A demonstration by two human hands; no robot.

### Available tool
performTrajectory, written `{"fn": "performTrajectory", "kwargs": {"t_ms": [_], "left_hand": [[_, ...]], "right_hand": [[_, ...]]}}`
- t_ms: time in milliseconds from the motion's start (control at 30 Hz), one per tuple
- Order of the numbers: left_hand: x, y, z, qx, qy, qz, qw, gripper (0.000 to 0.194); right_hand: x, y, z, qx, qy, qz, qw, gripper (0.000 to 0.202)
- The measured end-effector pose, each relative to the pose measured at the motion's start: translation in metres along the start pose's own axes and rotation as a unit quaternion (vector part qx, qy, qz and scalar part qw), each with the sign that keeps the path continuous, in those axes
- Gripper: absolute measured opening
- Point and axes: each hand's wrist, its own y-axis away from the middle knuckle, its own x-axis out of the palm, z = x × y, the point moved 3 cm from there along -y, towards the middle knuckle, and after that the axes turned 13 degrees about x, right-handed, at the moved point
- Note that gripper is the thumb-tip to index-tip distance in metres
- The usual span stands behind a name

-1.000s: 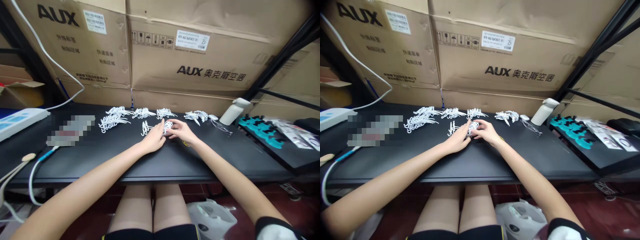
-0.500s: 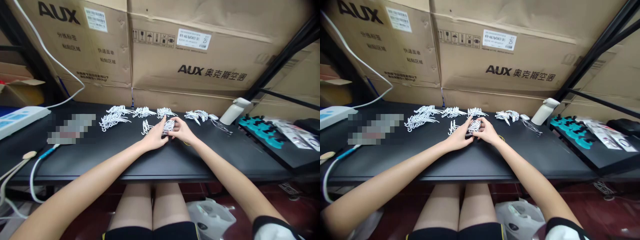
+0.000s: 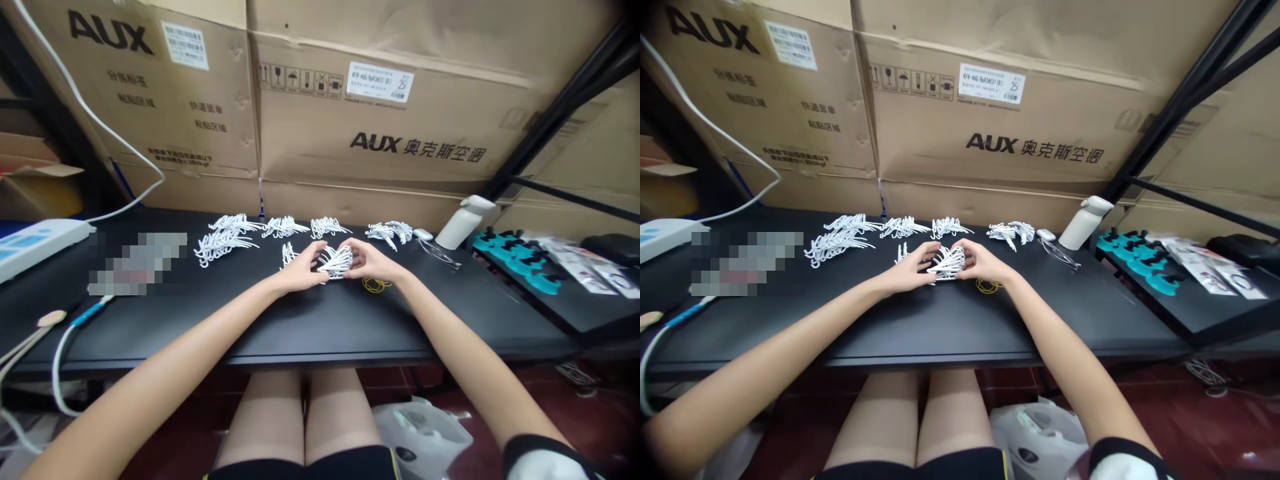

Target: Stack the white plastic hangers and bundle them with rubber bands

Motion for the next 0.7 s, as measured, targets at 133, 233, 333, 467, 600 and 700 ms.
{"fn": "performTrajectory", "kwargs": {"t_ms": [133, 233, 333, 467, 600, 700], "left_hand": [[-0.0030, 0.0020, 0.0001, -0.037, 0.023, -0.003, 0.999, 0.080], [-0.0044, 0.0020, 0.0025, -0.047, 0.057, -0.011, 0.997, 0.081], [-0.0041, 0.0014, 0.0056, -0.058, 0.089, -0.013, 0.994, 0.088], [-0.0030, 0.0007, 0.0062, -0.052, 0.081, 0.002, 0.995, 0.092], [-0.0036, 0.0006, 0.0035, -0.006, 0.027, 0.025, 0.999, 0.078], [-0.0040, 0.0011, 0.0019, 0.023, 0.005, 0.041, 0.999, 0.069]], "right_hand": [[-0.0018, 0.0016, 0.0005, -0.002, 0.045, -0.012, 0.999, 0.048], [-0.0041, 0.0022, -0.0006, -0.004, 0.077, -0.025, 0.997, 0.047], [-0.0062, 0.0019, -0.0041, 0.005, 0.076, -0.017, 0.997, 0.048], [-0.0072, 0.0025, -0.0074, 0.029, 0.077, 0.003, 0.997, 0.055], [-0.0072, 0.0048, -0.0058, 0.034, 0.109, -0.009, 0.993, 0.066], [-0.0058, 0.0049, -0.0055, 0.034, 0.117, -0.009, 0.992, 0.068]]}}
